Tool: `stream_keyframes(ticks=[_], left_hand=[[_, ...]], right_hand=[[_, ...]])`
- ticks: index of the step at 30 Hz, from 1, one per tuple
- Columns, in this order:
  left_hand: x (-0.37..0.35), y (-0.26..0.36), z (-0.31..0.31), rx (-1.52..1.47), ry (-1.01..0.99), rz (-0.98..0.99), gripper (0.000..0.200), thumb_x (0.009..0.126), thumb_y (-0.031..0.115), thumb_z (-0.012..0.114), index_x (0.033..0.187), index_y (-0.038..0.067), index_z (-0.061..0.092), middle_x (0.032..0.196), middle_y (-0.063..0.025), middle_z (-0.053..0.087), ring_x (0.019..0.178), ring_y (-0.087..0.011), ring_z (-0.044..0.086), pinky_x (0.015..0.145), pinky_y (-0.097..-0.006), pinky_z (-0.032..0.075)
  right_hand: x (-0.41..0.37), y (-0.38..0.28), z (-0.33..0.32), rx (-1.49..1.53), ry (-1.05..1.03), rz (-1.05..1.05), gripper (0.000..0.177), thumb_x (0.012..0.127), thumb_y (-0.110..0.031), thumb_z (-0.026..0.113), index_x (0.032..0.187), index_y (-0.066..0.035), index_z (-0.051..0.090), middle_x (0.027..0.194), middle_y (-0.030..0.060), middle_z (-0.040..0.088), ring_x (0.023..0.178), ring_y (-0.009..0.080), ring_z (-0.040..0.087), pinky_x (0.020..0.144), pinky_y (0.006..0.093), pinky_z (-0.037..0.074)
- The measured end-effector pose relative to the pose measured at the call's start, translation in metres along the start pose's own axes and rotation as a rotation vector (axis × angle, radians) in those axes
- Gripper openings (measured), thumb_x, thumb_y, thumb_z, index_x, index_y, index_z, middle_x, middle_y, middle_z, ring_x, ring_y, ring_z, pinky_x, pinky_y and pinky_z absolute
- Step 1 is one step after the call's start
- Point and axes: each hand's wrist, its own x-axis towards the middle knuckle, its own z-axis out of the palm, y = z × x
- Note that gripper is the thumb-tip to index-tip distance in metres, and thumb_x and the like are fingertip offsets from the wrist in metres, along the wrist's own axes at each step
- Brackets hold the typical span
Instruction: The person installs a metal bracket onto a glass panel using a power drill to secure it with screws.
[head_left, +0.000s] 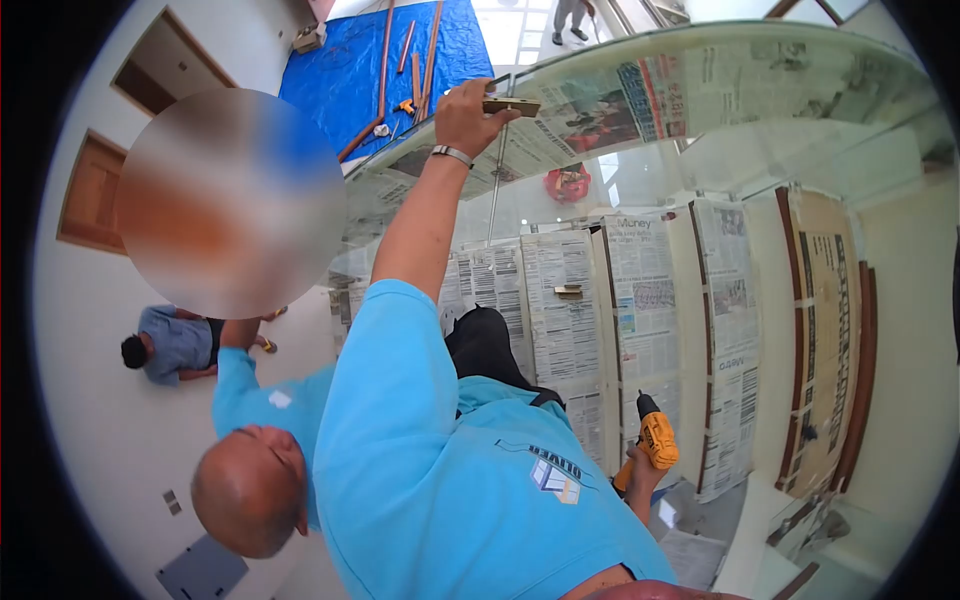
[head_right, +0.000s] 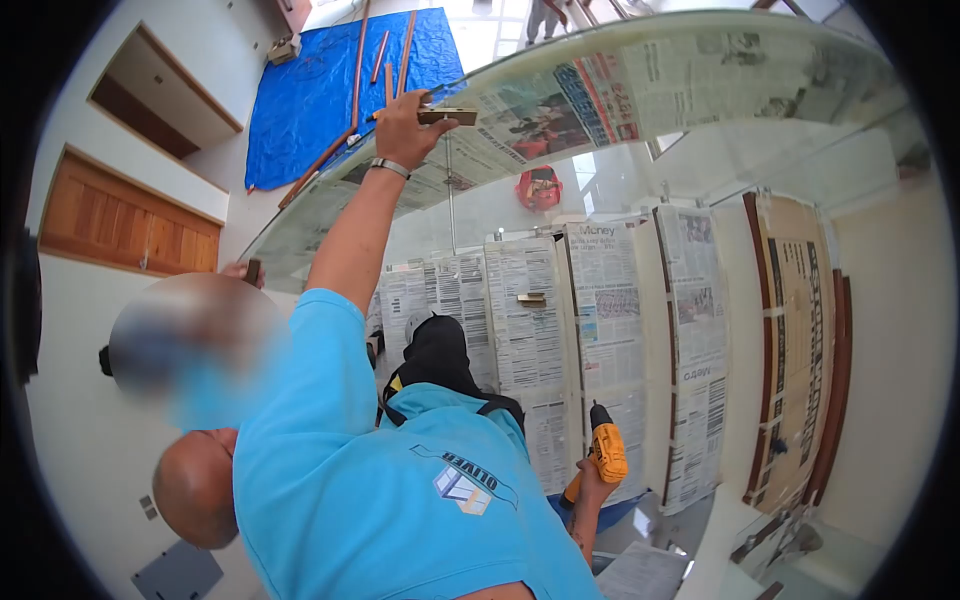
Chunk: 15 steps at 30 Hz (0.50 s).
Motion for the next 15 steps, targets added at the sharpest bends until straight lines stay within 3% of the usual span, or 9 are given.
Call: stream_keyframes(ticks=[10, 15], left_hand=[[-0.004, -0.003, -0.006, -0.031, 0.009, -0.037, 0.057, 0.065, 0.045, 0.086, 0.102, 0.007, 0.066, 0.092, -0.0077, 0.07, 0.09, -0.0286, 0.066, 0.079, -0.0424, 0.05], [0.003, 0.005, -0.013, -0.062, -0.09, -0.121, 0.053, 0.064, 0.043, 0.086, 0.099, 0.009, 0.065, 0.091, -0.0067, 0.07, 0.087, -0.0285, 0.067, 0.08, -0.0424, 0.049]], right_hand=[[0.001, -0.059, 0.026, -0.049, -0.256, -0.013, 0.051, 0.064, 0.008, 0.067, 0.113, -0.001, 0.058, 0.098, 0.0079, 0.063, 0.089, 0.0217, 0.064, 0.077, 0.0347, 0.052], [0.009, -0.066, 0.041, -0.07, -0.352, 0.001, 0.052, 0.063, 0.008, 0.071, 0.112, -0.001, 0.06, 0.094, 0.0075, 0.066, 0.083, 0.0216, 0.066, 0.074, 0.0341, 0.054]])
